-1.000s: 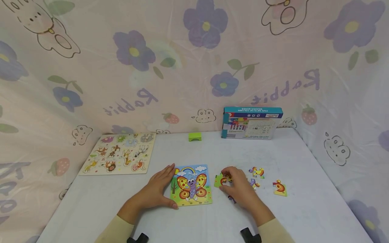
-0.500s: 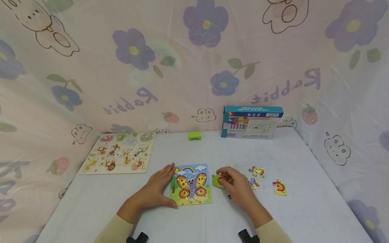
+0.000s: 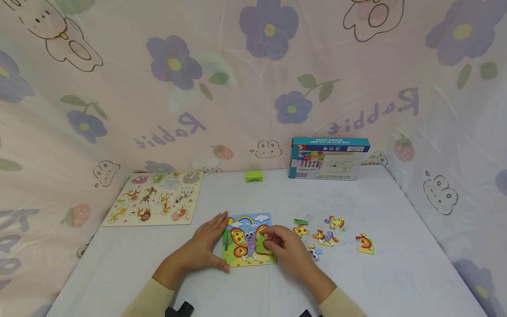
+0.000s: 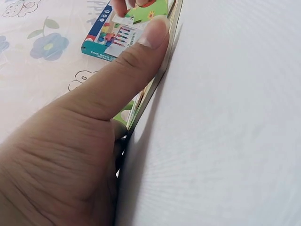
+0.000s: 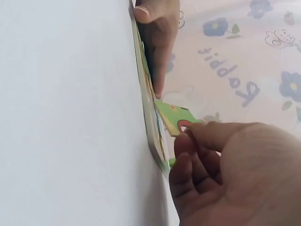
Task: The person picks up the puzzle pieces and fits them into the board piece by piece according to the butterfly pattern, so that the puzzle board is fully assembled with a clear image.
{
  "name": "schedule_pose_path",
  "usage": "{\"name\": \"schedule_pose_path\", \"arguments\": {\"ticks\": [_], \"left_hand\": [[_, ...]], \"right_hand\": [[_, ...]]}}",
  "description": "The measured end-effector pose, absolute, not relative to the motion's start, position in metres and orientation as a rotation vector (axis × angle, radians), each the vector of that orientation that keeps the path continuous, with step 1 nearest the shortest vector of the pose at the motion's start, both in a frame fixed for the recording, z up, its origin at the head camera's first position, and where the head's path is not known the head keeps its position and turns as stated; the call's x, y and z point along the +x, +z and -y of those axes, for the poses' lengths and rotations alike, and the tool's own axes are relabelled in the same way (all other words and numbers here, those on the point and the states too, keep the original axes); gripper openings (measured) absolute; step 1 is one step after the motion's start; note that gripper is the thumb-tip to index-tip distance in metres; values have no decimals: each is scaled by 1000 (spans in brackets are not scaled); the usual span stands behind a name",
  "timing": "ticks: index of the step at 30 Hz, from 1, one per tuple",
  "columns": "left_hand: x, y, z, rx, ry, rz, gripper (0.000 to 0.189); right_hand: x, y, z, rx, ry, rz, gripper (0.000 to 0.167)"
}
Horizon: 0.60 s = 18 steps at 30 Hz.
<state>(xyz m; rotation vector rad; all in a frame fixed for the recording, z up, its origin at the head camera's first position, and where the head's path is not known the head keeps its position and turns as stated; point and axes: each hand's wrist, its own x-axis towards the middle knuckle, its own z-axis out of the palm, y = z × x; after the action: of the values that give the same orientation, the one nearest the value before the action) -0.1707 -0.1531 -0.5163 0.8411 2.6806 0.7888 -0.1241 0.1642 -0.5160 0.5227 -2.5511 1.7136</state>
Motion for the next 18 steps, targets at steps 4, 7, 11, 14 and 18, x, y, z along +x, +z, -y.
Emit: {"name": "schedule_pose_path", "arguments": {"ticks": [4,7,11,14,18], "left_hand": [[-171,-516,154,854,795,-2670,151],[-172,-516,155,862,790,-2673,151],[-172,-517,155,876,800,-2673,150],[-172,-517,155,875,789,-2677,150],[-173,-518,155,869,775,-2679,151]], "right_hand": [[-123,-517,-154,611,1705,2555,23],[-123,-517,-144,663,1732,2540,23],[-124,-517,-130,715,1773,2516,21],[-124,-516,-121,733,1805,2526,20],[-124,-515,-111,738,1849,2557,20]]}}
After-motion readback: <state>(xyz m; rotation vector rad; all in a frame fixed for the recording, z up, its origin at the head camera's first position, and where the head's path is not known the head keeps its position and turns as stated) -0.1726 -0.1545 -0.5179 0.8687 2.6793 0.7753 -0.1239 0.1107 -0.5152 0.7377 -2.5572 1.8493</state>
